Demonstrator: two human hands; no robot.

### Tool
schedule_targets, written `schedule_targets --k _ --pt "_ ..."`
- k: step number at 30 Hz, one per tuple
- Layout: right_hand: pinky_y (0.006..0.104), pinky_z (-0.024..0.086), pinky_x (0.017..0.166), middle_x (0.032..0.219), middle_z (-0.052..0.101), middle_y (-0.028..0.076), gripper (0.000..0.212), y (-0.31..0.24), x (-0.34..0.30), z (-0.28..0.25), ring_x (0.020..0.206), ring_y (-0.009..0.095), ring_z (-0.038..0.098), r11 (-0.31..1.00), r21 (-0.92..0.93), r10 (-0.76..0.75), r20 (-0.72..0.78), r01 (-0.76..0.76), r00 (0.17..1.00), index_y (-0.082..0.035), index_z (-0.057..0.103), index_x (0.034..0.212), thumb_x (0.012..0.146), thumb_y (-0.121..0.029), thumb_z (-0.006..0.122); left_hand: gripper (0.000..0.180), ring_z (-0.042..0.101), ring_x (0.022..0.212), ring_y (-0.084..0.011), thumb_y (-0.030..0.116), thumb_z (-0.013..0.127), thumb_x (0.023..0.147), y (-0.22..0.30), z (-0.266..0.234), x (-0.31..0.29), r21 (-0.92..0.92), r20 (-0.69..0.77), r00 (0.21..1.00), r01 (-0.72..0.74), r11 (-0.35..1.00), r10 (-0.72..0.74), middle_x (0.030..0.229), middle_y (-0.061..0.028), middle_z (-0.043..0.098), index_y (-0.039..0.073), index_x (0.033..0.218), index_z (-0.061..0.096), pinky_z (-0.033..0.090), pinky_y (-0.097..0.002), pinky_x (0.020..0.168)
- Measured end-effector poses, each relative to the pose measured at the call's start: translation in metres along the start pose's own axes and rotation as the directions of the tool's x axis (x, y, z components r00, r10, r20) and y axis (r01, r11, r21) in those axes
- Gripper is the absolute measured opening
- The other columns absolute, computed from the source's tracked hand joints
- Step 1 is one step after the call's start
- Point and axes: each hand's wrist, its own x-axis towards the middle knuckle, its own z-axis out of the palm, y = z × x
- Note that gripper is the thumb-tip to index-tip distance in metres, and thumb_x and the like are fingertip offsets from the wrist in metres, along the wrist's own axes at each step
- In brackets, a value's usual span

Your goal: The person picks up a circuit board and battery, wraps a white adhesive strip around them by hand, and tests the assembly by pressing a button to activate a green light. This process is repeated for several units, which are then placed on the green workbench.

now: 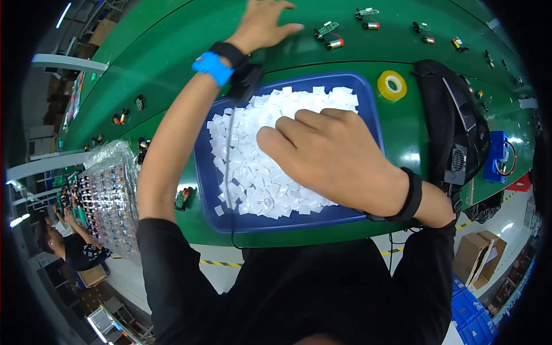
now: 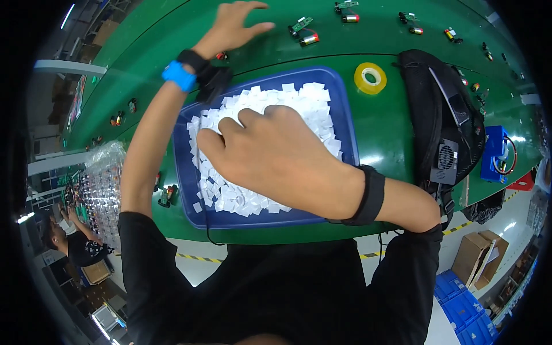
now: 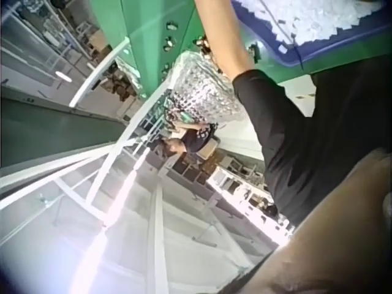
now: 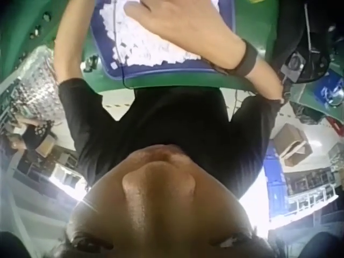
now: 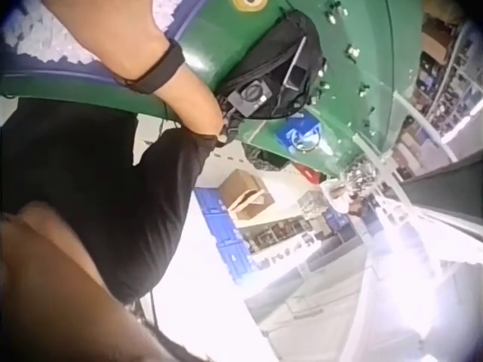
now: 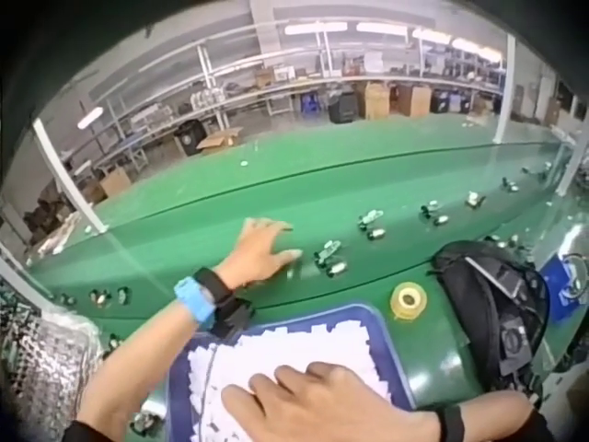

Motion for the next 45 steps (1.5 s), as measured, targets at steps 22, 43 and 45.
schedule_targets --k 22,43,45 --pt "0.0288 0.047 0.051 0.079 0.063 0.004 0.018 0.019 0.008 0.006 0.067 0.019 0.062 0.969 0.246 0.037 -0.194 0.012 0.98 -0.006 0.07 0.089 0.071 -0.005 0.076 0.021 0.063 0.086 -0.0272 -0.003 0.078 0.075 0.172 -0.14 -0.154 -0.284 -0.195 0.95 0.184 0.941 -0.245 0.107 -0.0121 0.063 0.006 0.09 0.066 0.057 -0.0315 0.065" --pt "0.0291 0.056 0.06 0.095 0.068 0.011 0.024 0.004 0.01 0.041 0.076 0.023 0.069 0.979 0.196 -0.041 -0.113 0.063 0.993 -0.001 0.064 0.093 0.074 -0.003 0.079 0.031 0.062 0.088 -0.0122 0.01 0.072 0.089 0.162 -0.128 -0.192 -0.883 0.389 0.724 0.47 -0.007 -0.57 0.102 -0.0085 0.064 -0.002 0.115 0.06 0.06 -0.0251 0.063" --pt "0.0283 0.056 0.06 0.097 0.067 0.011 0.021 0.003 0.009 0.039 0.078 0.021 0.069 0.939 0.342 0.069 -0.055 -0.046 0.996 -0.001 0.064 0.095 0.078 -0.001 0.076 0.028 0.063 0.083 -0.0108 0.011 0.072 0.089 0.163 -0.127 -0.192 -0.847 0.413 0.66 0.531 0.001 -0.627 0.093 -0.0062 0.065 -0.001 0.112 0.062 0.059 -0.025 0.061"
